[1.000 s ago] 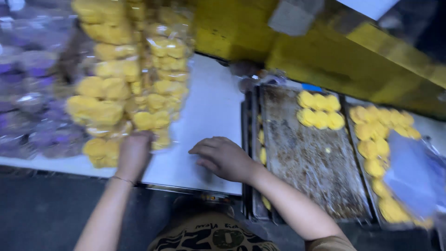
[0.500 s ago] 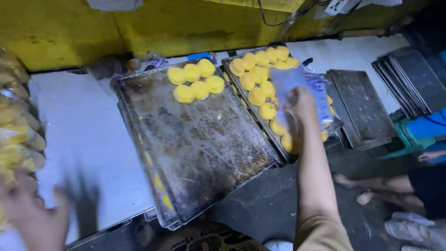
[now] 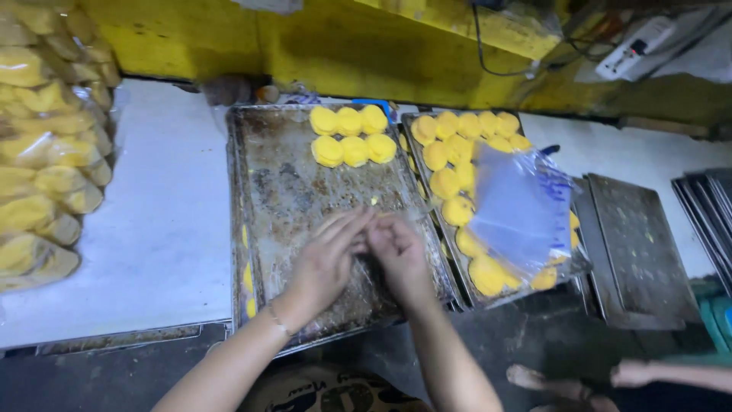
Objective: Packing yellow cookies from metal trays into plastic bags.
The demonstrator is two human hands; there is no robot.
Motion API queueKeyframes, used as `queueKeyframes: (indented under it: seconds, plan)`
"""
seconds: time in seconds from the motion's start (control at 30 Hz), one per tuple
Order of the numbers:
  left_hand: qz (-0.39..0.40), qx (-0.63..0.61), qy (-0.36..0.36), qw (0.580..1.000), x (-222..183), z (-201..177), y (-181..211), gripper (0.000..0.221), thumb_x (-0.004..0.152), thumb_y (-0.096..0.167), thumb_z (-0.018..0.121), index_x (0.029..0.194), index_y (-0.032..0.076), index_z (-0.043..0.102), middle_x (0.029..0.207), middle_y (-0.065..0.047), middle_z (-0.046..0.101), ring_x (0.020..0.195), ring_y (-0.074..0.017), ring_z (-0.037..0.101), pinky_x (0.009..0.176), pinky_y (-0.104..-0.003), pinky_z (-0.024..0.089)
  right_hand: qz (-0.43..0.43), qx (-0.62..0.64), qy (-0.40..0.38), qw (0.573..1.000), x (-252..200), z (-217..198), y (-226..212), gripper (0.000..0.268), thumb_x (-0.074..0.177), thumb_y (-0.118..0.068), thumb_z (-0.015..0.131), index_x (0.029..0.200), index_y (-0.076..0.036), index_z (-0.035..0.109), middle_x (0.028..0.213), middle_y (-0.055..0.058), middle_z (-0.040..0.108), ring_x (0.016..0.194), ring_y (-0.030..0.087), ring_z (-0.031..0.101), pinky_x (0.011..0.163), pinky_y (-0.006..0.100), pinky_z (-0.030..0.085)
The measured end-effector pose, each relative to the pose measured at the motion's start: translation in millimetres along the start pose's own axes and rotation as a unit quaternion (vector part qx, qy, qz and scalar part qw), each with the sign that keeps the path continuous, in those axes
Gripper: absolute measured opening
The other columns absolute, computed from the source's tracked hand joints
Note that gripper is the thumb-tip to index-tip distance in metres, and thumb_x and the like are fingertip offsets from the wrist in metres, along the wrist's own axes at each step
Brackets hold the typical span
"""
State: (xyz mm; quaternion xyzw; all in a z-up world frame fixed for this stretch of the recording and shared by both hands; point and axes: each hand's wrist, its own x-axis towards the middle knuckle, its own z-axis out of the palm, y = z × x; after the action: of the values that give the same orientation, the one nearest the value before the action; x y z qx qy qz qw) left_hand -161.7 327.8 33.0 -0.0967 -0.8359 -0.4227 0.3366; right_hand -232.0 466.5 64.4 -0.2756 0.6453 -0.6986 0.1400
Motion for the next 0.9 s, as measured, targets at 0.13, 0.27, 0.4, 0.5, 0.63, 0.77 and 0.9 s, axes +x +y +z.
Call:
queueKeyframes:
  seconds: [0.13,0.27,0.4,0.5,0.63,0.77,0.9]
  plan:
    - [0.056,0.105,-0.002,0.993,-12,-70,5,0.028,0.093,0.016,0.068,0.12,0.019,0.073,0.112,0.002,0.077,0.109,-0.0207,0.065,0.111,-0.046,0.043,-0.319,-0.37,0.055,0.871,-7,29,-15,0.063,0.076,-0.032,0.092,0.12,-0.011,0.052,0.133,0.014,0.046,0.122,0.029,0.053,0.11,0.043,0.051]
    - [-0.011,0.155,-0.03,0.987,-35,-97,13,0.015,0.093,0.017,0.067,0.107,0.017,0.071,0.097,0.005,0.075,0.099,-0.0199,0.064,0.108,-0.048,0.025,-0.099,-0.294,-0.102,0.945,-5,55,-41,0.012,0.087,-0.02,0.077,0.094,-0.01,0.074,0.089,0.002,0.078,0.081,0.016,0.073,0.083,0.033,0.056]
    - [-0.066,0.108,0.075,0.989,-49,-119,-5,0.015,0.097,0.01,0.056,0.095,0.015,0.069,0.08,0.007,0.068,0.077,-0.0134,0.057,0.097,-0.039,0.028,-0.086,-0.182,-0.1,0.974,0,93,-30,0.008,0.088,-0.01,0.073,0.096,-0.009,0.074,0.088,0.004,0.073,0.076,0.014,0.068,0.081,0.029,0.054]
    - [-0.172,0.02,0.065,0.983,-60,-125,-19,0.02,0.099,0.028,0.052,0.092,0.017,0.066,0.066,0.007,0.073,0.062,-0.0155,0.059,0.092,-0.037,0.032,-0.098,-0.168,-0.118,0.974,7,115,-2,0.022,0.1,-0.02,0.058,0.086,-0.01,0.072,0.079,0.003,0.068,0.074,0.016,0.063,0.069,0.031,0.05]
    - [-0.093,-0.112,-0.193,0.97,-88,-143,3,0.019,0.083,0.002,0.058,0.086,0.014,0.073,0.095,-0.001,0.071,0.098,-0.022,0.062,0.1,-0.044,0.04,-0.052,-0.202,-0.038,0.977,51,106,26,0.012,0.096,-0.017,0.065,0.091,-0.012,0.075,0.09,0.004,0.073,0.089,0.019,0.066,0.084,0.035,0.053]
    - [-0.3,-0.161,-0.105,0.934,-103,-191,-45,0.039,0.08,0.019,0.049,0.113,0.015,0.069,0.129,-0.004,0.069,0.121,-0.019,0.064,0.109,-0.036,0.045,-0.168,-0.283,-0.16,0.931,51,132,-18,0.01,0.096,-0.013,0.065,0.093,-0.01,0.074,0.091,0.004,0.074,0.088,0.02,0.069,0.083,0.035,0.054]
    - [-0.43,-0.142,-0.094,0.887,-72,-216,-33,0.009,0.091,0.011,0.062,0.092,0.015,0.069,0.061,-0.002,0.074,0.061,-0.0128,0.069,0.063,-0.025,0.047,-0.236,-0.286,-0.223,0.901,43,169,-19,0.008,0.096,-0.008,0.067,0.097,-0.004,0.074,0.077,0.009,0.067,0.069,0.023,0.06,0.063,0.036,0.045]
